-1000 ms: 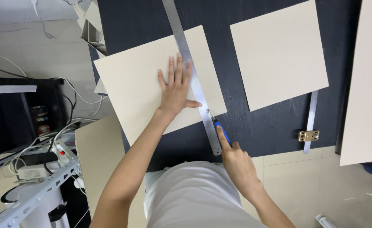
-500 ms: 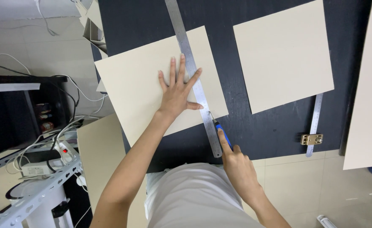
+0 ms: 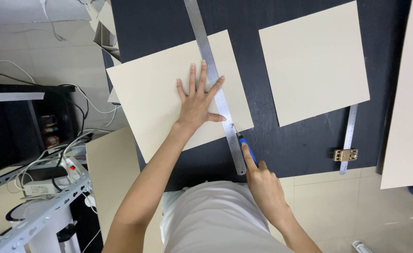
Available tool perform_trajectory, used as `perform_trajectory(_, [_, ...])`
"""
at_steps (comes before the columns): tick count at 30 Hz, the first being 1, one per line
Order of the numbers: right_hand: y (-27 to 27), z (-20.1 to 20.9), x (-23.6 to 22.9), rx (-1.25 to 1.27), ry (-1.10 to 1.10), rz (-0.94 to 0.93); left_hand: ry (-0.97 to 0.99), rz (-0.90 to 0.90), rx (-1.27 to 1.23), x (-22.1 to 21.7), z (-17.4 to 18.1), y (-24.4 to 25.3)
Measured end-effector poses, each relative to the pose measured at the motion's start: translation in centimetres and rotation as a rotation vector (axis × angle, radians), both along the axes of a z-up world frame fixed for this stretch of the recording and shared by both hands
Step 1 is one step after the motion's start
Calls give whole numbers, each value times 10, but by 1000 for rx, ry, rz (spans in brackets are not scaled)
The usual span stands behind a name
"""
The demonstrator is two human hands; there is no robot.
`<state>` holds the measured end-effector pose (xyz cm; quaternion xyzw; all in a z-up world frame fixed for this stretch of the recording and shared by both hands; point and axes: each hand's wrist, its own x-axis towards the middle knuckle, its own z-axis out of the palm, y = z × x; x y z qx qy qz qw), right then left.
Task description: Measuring and cutting boards using a ruler and a utility knife on a workbench
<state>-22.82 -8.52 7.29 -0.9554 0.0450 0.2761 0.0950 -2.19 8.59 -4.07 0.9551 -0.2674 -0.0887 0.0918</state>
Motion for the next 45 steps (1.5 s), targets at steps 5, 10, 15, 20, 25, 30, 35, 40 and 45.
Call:
perform_trajectory(5, [-1, -5, -3, -44, 8, 3, -6, 0, -13, 0, -3, 0])
perform_trajectory(10, [0, -2, -2, -6, -2, 8, -48, -4, -16, -1, -4, 1])
perform_trajectory(15, [0, -5, -2, -37, -4, 17, -33, -2, -6, -1, -2, 0])
perform_trajectory(20, [0, -2, -1, -1, 18, -2, -49, -6, 1, -3, -3, 1])
perform_trajectory(25, [1, 1, 1, 18, 19, -10, -35, -7, 14, 0, 0, 0])
perform_trajectory(30, [1, 0, 0, 0, 29, -21, -112, 7, 73, -2, -5, -2])
perform_trajectory(35, [-1, -4, 0, -8, 49, -8, -86, 41, 127, -1, -1, -4])
perform_trajectory(40, [-11, 16, 27, 51, 269, -100, -80, 45, 164, -1, -1, -6])
perform_trajectory(45, [6, 83, 141, 113, 104, -101, 464, 101, 8, 14, 49, -9])
